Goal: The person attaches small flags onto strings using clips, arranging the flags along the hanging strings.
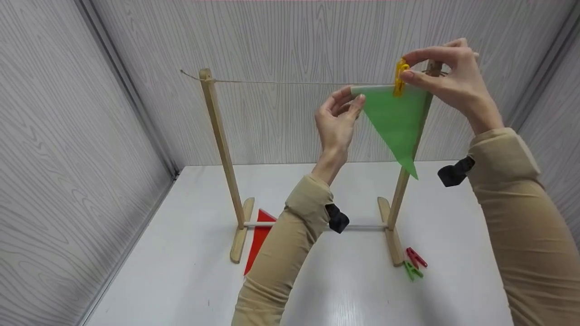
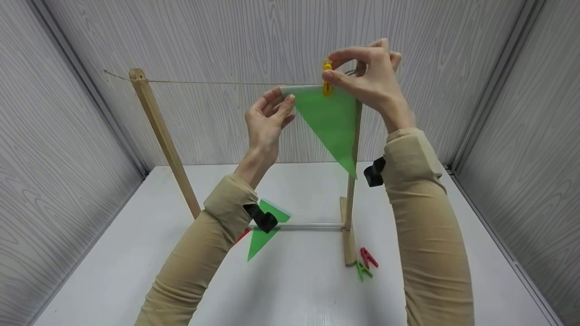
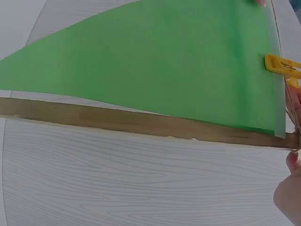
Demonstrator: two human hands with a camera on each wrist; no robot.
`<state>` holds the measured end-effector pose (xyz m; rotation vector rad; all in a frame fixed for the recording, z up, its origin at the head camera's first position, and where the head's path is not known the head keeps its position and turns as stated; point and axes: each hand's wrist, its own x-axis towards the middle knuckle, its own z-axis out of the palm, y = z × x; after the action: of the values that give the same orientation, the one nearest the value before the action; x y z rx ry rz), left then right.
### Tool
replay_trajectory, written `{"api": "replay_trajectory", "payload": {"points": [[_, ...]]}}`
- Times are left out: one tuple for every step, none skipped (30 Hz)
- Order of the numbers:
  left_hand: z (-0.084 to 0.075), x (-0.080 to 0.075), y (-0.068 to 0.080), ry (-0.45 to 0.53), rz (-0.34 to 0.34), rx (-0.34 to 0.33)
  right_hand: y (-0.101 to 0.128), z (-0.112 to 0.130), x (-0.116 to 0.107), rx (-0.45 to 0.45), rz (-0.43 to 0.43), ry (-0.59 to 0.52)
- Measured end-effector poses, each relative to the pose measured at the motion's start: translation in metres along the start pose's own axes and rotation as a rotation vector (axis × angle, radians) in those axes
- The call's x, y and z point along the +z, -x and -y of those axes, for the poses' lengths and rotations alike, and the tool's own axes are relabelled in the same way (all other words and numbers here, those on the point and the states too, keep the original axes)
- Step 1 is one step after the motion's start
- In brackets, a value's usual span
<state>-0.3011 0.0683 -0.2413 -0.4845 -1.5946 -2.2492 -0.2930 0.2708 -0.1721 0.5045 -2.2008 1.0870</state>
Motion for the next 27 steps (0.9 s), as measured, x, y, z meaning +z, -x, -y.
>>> {"api": "replay_trajectory", "payload": {"points": [[0.001,-0.002,0.000,-0.004,0.004,0.001,0.001,0.000,0.000,-0.012,-0.006,-0.002],[0.002,-0.004,0.001,-0.011,0.006,0.003,0.001,-0.001,0.001,-0.020,-0.017,-0.011],[0.004,-0.006,0.001,-0.023,0.011,0.006,0.001,-0.002,0.002,-0.024,-0.033,-0.021],[0.006,-0.009,0.002,-0.038,0.017,0.009,0.002,-0.003,0.003,-0.036,-0.052,-0.037],[0.008,-0.012,0.004,-0.054,0.024,0.010,0.003,-0.005,0.004,-0.047,-0.076,-0.055],[0.010,-0.015,0.005,-0.071,0.031,0.010,0.004,-0.006,0.006,-0.065,-0.104,-0.075],[0.013,-0.018,0.007,-0.090,0.039,0.009,0.005,-0.007,0.007,-0.083,-0.135,-0.095],[0.017,-0.022,0.009,-0.109,0.045,0.007,0.007,-0.008,0.009,-0.103,-0.166,-0.117],[0.021,-0.026,0.011,-0.125,0.054,0.005,0.009,-0.009,0.011,-0.121,-0.200,-0.136],[0.025,-0.030,0.013,-0.139,0.062,0.002,0.012,-0.009,0.013,-0.139,-0.236,-0.153],[0.029,-0.034,0.016,-0.151,0.070,-0.004,0.014,-0.009,0.016,-0.155,-0.277,-0.173],[0.033,-0.039,0.018,-0.161,0.075,-0.012,0.017,-0.009,0.019,-0.172,-0.317,-0.197],[0.037,-0.044,0.021,-0.166,0.078,-0.021,0.021,-0.008,0.023,-0.179,-0.359,-0.229],[0.041,-0.049,0.024,-0.168,0.081,-0.035,0.026,-0.006,0.027,-0.179,-0.406,-0.255],[0.046,-0.054,0.027,-0.168,0.085,-0.050,0.030,-0.005,0.031,-0.171,-0.454,-0.290],[0.050,-0.059,0.030,-0.168,0.088,-0.068,0.035,-0.003,0.036,-0.167,-0.498,-0.327],[0.054,-0.064,0.033,-0.168,0.091,-0.086,0.041,-0.001,0.041,-0.161,-0.539,-0.364],[0.058,-0.068,0.036,-0.168,0.094,-0.105,0.046,0.001,0.046,-0.149,-0.574,-0.399],[0.063,-0.073,0.039,-0.166,0.098,-0.122,0.052,0.002,0.051,-0.137,-0.608,-0.423],[0.067,-0.076,0.042,-0.168,0.104,-0.138,0.057,0.003,0.055,-0.124,-0.638,-0.441],[0.072,-0.080,0.045,-0.174,0.111,-0.152,0.062,0.003,0.060,-0.115,-0.660,-0.462],[0.077,-0.083,0.048,-0.178,0.118,-0.163,0.068,0.003,0.064,-0.107,-0.680,-0.483],[0.081,-0.087,0.051,-0.186,0.126,-0.172,0.072,0.000,0.068,-0.104,-0.696,-0.497],[0.085,-0.090,0.054,-0.192,0.133,-0.182,0.076,-0.004,0.072,-0.099,-0.710,-0.514],[0.089,-0.094,0.057,-0.196,0.140,-0.192,0.080,-0.008,0.076,-0.096,-0.722,-0.525],[0.093,-0.098,0.059,-0.198,0.147,-0.203,0.083,-0.014,0.080,-0.094,-0.730,-0.544],[0.096,-0.101,0.062,-0.200,0.154,-0.216,0.087,-0.019,0.084,-0.093,-0.734,-0.563]]}}
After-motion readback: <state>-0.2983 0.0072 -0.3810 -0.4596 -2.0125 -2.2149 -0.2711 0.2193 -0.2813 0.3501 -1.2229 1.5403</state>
